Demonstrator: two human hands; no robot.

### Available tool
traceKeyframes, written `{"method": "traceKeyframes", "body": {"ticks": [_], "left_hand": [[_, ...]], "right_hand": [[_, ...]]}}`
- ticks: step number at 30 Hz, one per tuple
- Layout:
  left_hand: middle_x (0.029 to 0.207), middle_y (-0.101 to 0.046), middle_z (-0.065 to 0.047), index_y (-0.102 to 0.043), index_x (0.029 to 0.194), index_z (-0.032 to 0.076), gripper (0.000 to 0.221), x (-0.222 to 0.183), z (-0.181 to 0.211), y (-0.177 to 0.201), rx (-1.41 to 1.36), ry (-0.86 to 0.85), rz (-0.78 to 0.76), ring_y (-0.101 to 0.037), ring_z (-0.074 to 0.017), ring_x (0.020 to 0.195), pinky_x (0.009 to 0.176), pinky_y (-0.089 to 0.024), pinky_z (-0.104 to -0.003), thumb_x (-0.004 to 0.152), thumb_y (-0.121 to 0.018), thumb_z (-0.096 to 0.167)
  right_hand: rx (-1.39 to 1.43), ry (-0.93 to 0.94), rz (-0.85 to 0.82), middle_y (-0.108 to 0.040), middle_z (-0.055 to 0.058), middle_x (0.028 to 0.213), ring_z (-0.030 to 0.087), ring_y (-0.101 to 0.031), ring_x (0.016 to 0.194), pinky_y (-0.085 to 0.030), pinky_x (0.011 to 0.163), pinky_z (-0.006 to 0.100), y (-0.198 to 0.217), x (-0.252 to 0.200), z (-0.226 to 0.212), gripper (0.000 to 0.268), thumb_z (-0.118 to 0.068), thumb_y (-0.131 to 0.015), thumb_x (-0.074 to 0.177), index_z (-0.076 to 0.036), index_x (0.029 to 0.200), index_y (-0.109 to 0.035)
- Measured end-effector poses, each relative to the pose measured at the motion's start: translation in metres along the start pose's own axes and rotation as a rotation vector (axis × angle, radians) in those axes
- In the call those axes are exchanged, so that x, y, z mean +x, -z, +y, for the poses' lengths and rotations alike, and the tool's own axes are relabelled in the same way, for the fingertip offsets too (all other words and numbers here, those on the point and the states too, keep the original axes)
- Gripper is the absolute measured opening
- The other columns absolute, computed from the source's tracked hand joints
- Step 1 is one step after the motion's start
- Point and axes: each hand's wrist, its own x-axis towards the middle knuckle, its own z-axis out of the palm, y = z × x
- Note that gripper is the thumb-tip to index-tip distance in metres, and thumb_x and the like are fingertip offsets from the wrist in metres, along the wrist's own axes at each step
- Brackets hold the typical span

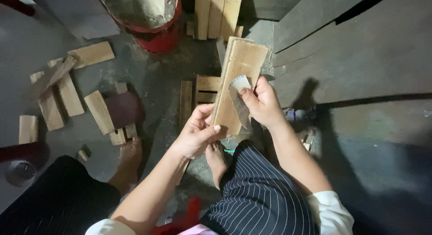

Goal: A person uses a hand saw to cut a piece of wood and then sands several wooden slats to smooth their surfaces.

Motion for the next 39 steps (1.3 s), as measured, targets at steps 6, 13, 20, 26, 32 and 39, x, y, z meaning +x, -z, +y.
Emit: {"method": "traceKeyframes", "body": {"ticks": [6,13,20,26,32,39], "left_hand": [[0.125,-0.07,-0.014,-0.042,0.146,0.02,0.056,0.009,0.019,-0.017,0.147,0.039,-0.108,-0.072,-0.0245,0.106,0.09,-0.064,-0.054,0.098,-0.064,0.0],[0.128,-0.068,-0.005,-0.055,0.139,0.014,0.055,0.01,0.005,0.072,1.177,-0.075,0.193,-0.068,-0.0166,0.108,0.09,-0.055,-0.031,0.092,-0.072,0.037],[0.147,-0.047,-0.021,-0.039,0.15,0.008,0.092,-0.054,-0.06,0.137,1.543,0.895,0.558,-0.056,-0.0413,0.133,0.098,-0.055,-0.058,0.083,-0.08,0.055],[0.142,-0.051,-0.029,-0.054,0.135,0.004,0.066,-0.063,-0.084,0.141,1.915,0.884,0.488,-0.065,-0.0414,0.122,0.095,-0.058,-0.054,0.087,-0.077,0.043],[0.137,-0.063,-0.018,-0.054,0.143,0.014,0.053,-0.052,-0.074,0.154,1.597,1.024,0.625,-0.065,-0.0363,0.126,0.099,-0.053,-0.053,0.1,-0.055,0.044],[0.136,-0.065,-0.02,-0.054,0.149,0.009,0.063,-0.011,0.015,0.115,0.657,0.455,0.61,-0.063,-0.035,0.127,0.099,-0.051,-0.057,0.097,-0.07,0.042]], "right_hand": [[0.018,-0.049,0.05,-0.059,-0.004,0.085,0.006,-0.052,0.08,-0.049,0.074,0.024,-0.007,0.014,-0.025,0.014,-0.017,-0.07,0.101,-0.007,0.103,-0.061],[-0.126,-0.149,0.472,-0.068,0.001,0.101,0.007,-0.06,0.083,-0.05,0.069,0.025,0.094,0.019,0.048,0.017,-0.014,-0.068,0.096,-0.014,0.112,-0.061],[-0.126,-0.148,0.442,-0.065,0.009,0.111,0.014,-0.06,0.101,-0.053,0.091,0.036,0.092,-0.008,0.092,0.026,-0.008,-0.065,0.101,0.001,0.125,-0.06],[-0.214,-0.412,0.286,-0.066,0.011,0.093,0.019,-0.063,0.086,-0.053,0.073,0.038,0.059,-0.018,0.129,0.03,-0.017,-0.075,0.093,0.002,0.114,-0.066],[-0.403,-0.543,0.11,-0.073,0.018,0.09,0.031,-0.072,0.086,-0.053,0.068,0.046,0.041,-0.028,0.177,0.037,-0.03,-0.083,0.088,-0.002,0.107,-0.07],[-0.406,-0.611,0.076,-0.075,0.019,0.095,0.03,-0.073,0.089,-0.056,0.07,0.043,0.038,-0.039,0.183,0.036,-0.031,-0.08,0.09,-0.002,0.109,-0.071]]}}
